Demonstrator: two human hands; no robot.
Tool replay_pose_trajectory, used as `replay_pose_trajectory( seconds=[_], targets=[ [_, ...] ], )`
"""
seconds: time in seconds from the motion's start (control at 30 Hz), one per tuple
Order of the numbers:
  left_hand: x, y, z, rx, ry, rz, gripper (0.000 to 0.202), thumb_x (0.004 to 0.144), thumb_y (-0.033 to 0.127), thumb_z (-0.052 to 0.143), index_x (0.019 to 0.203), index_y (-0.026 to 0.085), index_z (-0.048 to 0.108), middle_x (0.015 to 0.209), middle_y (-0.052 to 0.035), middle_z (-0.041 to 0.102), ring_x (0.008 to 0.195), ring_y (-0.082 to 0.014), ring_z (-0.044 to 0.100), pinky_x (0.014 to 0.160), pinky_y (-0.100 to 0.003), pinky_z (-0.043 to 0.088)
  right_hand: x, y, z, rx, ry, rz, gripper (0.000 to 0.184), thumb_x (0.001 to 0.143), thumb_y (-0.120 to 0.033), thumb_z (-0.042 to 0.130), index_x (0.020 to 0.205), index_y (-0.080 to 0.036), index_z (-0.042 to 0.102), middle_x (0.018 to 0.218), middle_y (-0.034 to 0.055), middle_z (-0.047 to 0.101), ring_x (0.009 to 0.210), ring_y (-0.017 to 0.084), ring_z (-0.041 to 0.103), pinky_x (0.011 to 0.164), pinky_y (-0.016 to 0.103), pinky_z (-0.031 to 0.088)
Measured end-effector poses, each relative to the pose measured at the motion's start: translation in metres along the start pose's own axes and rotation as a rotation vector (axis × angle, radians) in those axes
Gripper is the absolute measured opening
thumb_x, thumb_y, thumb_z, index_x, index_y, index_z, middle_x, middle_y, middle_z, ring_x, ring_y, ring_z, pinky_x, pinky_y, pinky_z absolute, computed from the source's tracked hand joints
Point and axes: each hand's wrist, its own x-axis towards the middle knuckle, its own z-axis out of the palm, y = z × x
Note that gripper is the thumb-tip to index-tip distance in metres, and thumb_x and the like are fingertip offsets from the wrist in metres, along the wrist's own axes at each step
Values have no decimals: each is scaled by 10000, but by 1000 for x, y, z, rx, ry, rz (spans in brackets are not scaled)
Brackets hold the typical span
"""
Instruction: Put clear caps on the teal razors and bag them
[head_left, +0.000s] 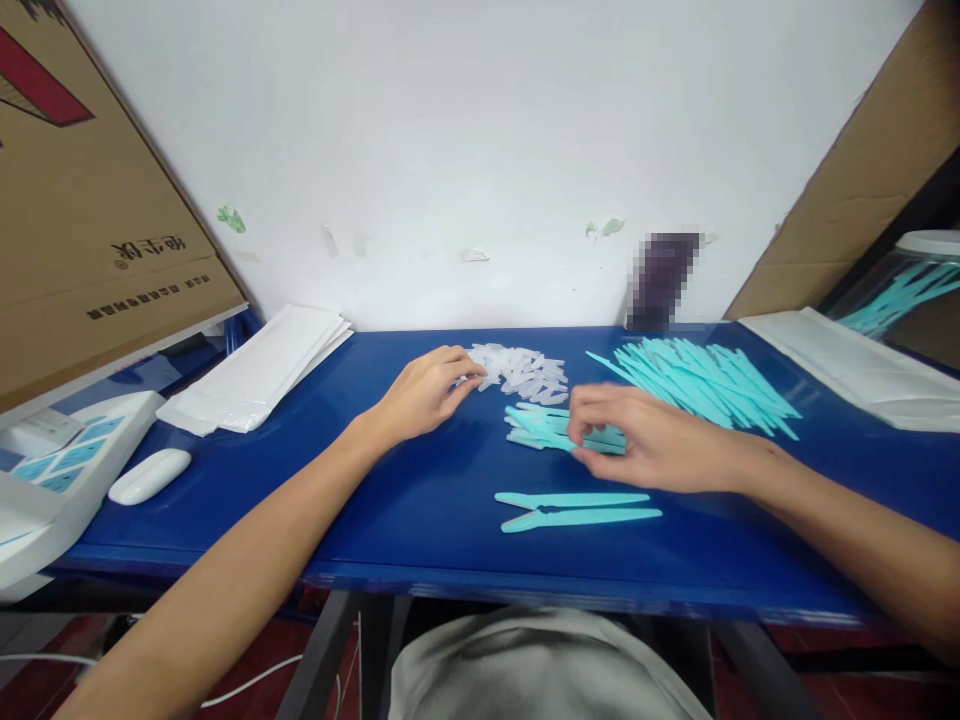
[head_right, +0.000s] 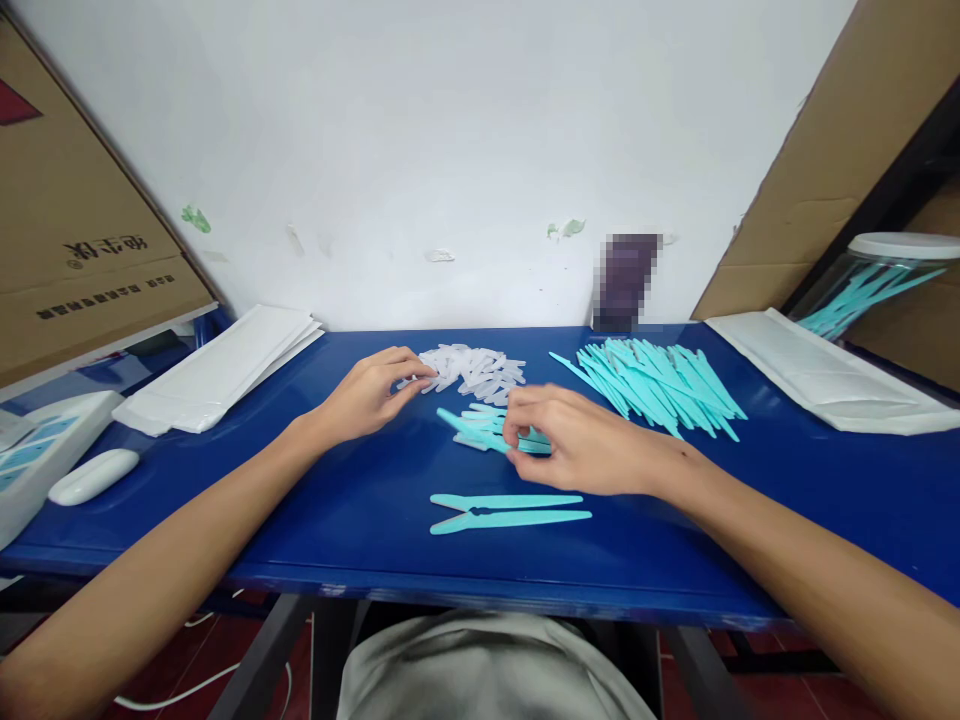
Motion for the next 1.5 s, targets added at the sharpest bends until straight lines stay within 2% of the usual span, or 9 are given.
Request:
replay_pose_trajectory(
  seconds=[0.07,0.17,0.3,0.43,0.93,1.17,1.33,1.4,1.5],
  targets=[
    [0,2,-1,-36,15,-10,256,1041,292,443,1090,161,657,1026,-88,678,912,-200,631,802,-319,486,1,3,1,-101,160,-4,140,885,-275,539,778,-205,598,790,40,633,788,201,549,786,363,362],
    [1,8,-1,-84,30,-6,240,1049,294,428,1071,161,625,981,-71,686,866,-182,631,790,-304,479,2,9,2,-160,254,65,170,859,-257,535,699,-202,552,687,17,630,690,180,544,802,384,348],
    [2,15,0,-95,64,53,251,1057,273,405,1108,160,623,1037,-90,702,929,-192,641,835,-318,488,2,15,3,-62,202,139,142,840,-254,545,708,-205,565,628,-6,639,568,142,540,642,298,372],
    [2,19,2,-101,104,72,260,1058,256,398,1139,166,628,1064,-94,712,956,-199,640,857,-332,496,2,15,2,-71,155,102,140,881,-262,524,816,-199,630,562,-29,596,459,112,480,535,258,331],
    [2,18,2,-109,101,74,279,1053,251,406,1128,155,657,1060,-102,733,976,-205,659,880,-343,514,2,20,3,-124,149,1,163,915,-225,508,874,-190,661,785,27,667,609,139,545,613,264,375],
    [3,31,22,-273,119,65,285,1046,276,437,1114,192,701,1021,-79,757,948,-198,681,865,-336,529,1,20,7,-154,150,2,166,923,-238,506,874,-195,659,808,38,637,642,153,544,604,281,347],
    [3,37,28,-285,68,87,296,1046,317,452,1134,199,708,1015,-70,763,904,-197,660,820,-325,517,0,20,6,-134,193,-6,168,923,-252,507,848,-196,647,840,39,627,649,148,541,621,285,352],
    [5,36,26,-281,24,93,308,1050,336,446,1171,197,694,1045,-68,754,927,-197,647,839,-326,507,0,18,5,-131,165,6,178,928,-265,510,855,-197,657,870,43,624,653,146,544,634,288,359],
    [7,24,23,-231,35,32,342,1062,333,396,1212,184,666,1114,-80,722,1014,-211,620,934,-363,474,0,13,3,-132,90,28,190,922,-284,525,845,-199,676,885,47,617,657,147,548,633,288,360]
  ],
)
